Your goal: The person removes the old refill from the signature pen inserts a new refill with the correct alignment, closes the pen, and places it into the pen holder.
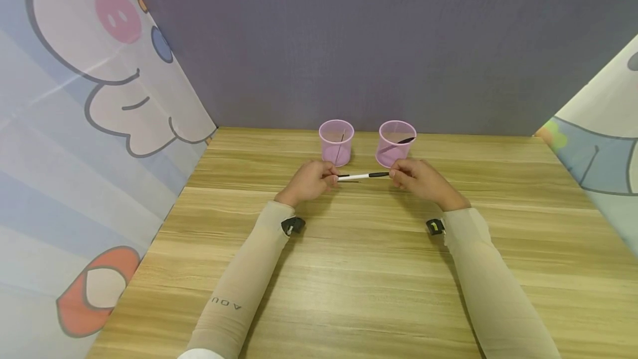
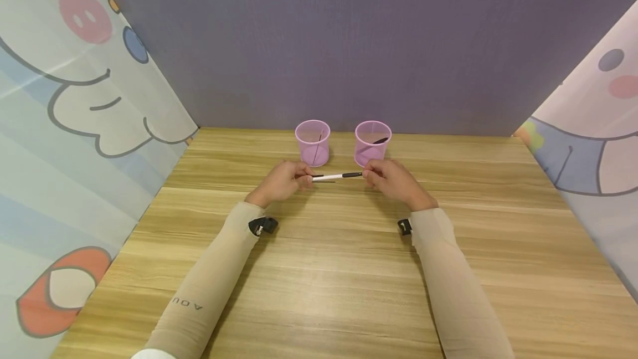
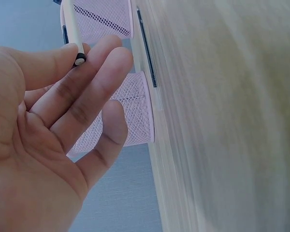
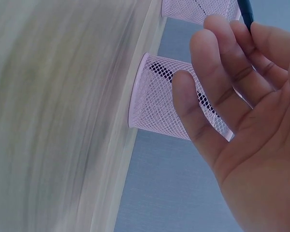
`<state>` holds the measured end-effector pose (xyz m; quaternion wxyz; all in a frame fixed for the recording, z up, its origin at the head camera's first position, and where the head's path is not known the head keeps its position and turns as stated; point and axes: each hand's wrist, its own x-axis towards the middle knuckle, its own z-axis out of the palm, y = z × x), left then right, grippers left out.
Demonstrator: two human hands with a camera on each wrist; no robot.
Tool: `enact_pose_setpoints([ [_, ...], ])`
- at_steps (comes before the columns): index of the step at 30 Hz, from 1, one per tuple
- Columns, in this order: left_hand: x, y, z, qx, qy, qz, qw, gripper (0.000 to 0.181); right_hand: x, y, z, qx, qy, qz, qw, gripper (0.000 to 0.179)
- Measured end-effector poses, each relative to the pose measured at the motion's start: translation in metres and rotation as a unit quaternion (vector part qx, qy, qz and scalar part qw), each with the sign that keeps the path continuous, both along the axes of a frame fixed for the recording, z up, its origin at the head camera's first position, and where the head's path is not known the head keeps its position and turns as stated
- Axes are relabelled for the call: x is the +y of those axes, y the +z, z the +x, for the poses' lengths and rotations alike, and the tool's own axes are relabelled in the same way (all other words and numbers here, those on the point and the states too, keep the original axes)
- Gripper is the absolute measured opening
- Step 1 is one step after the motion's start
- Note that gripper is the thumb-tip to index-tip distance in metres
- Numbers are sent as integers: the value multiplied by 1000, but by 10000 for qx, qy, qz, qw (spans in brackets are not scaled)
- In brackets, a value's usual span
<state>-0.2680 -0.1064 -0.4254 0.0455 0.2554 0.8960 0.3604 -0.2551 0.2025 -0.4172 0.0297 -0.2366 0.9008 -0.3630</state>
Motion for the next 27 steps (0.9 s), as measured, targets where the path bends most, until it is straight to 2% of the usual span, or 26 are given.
enact_pose_setpoints([
  [7,1,0,0,84,-32,-42,10000,10,1,0,0,-18,-17,33,10000,24],
  [18,1,0,0,-99,16,56,9999,11,1,-1,0,-71,-78,-77,9999,24],
  [21,0,0,0,-92,40,52,9999,11,2,0,0,-114,-79,-216,9997,19],
  [27,-1,-1,-1,-129,36,95,9999,11,3,0,1,129,-152,-260,9995,8],
])
